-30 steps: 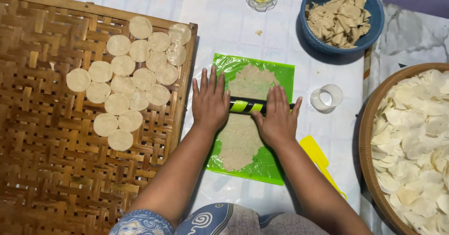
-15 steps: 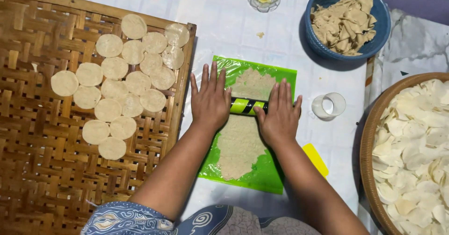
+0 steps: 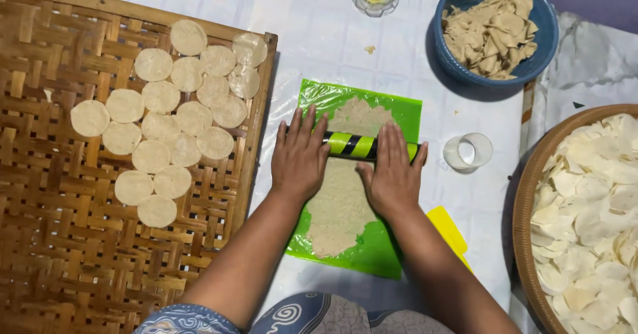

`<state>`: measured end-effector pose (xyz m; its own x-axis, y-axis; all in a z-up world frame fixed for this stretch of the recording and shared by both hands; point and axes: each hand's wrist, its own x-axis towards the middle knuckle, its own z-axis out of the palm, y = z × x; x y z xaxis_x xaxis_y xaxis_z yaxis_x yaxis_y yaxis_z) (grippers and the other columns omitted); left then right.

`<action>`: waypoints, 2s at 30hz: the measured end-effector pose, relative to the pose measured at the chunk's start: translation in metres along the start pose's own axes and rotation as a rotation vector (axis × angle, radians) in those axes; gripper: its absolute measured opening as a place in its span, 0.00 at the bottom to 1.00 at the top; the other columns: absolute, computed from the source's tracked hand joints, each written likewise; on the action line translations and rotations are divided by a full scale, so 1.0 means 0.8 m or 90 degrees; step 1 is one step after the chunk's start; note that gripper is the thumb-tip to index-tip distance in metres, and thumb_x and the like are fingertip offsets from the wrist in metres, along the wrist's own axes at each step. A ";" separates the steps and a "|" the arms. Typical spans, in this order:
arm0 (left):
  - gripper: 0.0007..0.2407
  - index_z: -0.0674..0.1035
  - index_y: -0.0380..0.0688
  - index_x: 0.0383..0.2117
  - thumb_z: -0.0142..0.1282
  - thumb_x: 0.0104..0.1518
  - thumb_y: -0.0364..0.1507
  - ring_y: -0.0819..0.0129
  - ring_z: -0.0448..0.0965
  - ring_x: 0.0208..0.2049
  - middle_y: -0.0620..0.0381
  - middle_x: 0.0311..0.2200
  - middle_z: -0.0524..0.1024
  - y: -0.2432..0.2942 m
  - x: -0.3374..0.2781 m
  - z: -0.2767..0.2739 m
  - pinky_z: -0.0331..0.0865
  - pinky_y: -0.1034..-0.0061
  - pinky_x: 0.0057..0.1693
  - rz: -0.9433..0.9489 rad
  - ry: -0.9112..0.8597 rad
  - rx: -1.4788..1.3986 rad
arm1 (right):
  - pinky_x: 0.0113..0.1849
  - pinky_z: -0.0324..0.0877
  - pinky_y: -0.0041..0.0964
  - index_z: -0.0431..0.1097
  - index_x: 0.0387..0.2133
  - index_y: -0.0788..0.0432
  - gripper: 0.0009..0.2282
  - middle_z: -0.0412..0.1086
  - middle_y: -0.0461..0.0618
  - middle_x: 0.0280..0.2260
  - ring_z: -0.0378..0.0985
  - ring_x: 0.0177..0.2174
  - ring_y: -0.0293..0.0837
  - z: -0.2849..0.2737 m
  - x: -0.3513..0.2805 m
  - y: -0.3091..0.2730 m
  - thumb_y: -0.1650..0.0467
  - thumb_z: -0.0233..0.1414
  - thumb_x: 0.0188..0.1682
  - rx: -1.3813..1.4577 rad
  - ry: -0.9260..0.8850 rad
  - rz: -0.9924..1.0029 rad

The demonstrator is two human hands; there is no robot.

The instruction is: Flattening small pieces of dough using a rolling pin on a plastic-covered surface and placing them on a bamboo tray.

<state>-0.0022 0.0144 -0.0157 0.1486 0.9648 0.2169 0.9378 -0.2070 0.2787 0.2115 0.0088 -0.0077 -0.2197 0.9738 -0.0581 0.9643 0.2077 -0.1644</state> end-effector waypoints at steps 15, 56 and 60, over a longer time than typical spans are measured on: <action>0.28 0.47 0.46 0.72 0.23 0.67 0.43 0.60 0.29 0.74 0.53 0.75 0.35 -0.014 0.221 -0.003 0.25 0.50 0.73 -0.132 -0.286 0.057 | 0.61 0.24 0.73 0.44 0.71 0.50 0.31 0.36 0.53 0.72 0.27 0.69 0.49 -0.062 0.190 0.017 0.51 0.28 0.56 0.024 -0.080 0.085; 0.22 0.67 0.39 0.63 0.32 0.70 0.40 0.57 0.48 0.72 0.47 0.69 0.59 -0.027 0.247 0.019 0.38 0.56 0.74 -0.138 0.135 -0.132 | 0.59 0.24 0.78 0.53 0.66 0.60 0.40 0.49 0.54 0.69 0.46 0.67 0.52 -0.072 0.189 0.032 0.42 0.32 0.51 0.034 -0.134 0.026; 0.18 0.71 0.42 0.60 0.38 0.69 0.37 0.51 0.54 0.71 0.48 0.66 0.65 -0.054 0.259 0.019 0.57 0.59 0.70 -0.165 0.176 -0.362 | 0.56 0.56 0.52 0.67 0.55 0.51 0.35 0.62 0.51 0.53 0.63 0.55 0.52 -0.091 0.194 0.062 0.57 0.70 0.31 0.090 -0.236 -0.075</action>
<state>-0.0073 0.2259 0.0034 -0.2152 0.9333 0.2874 0.6110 -0.1010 0.7852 0.2358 0.1769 0.0466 -0.3909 0.8397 -0.3770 0.9050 0.2759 -0.3239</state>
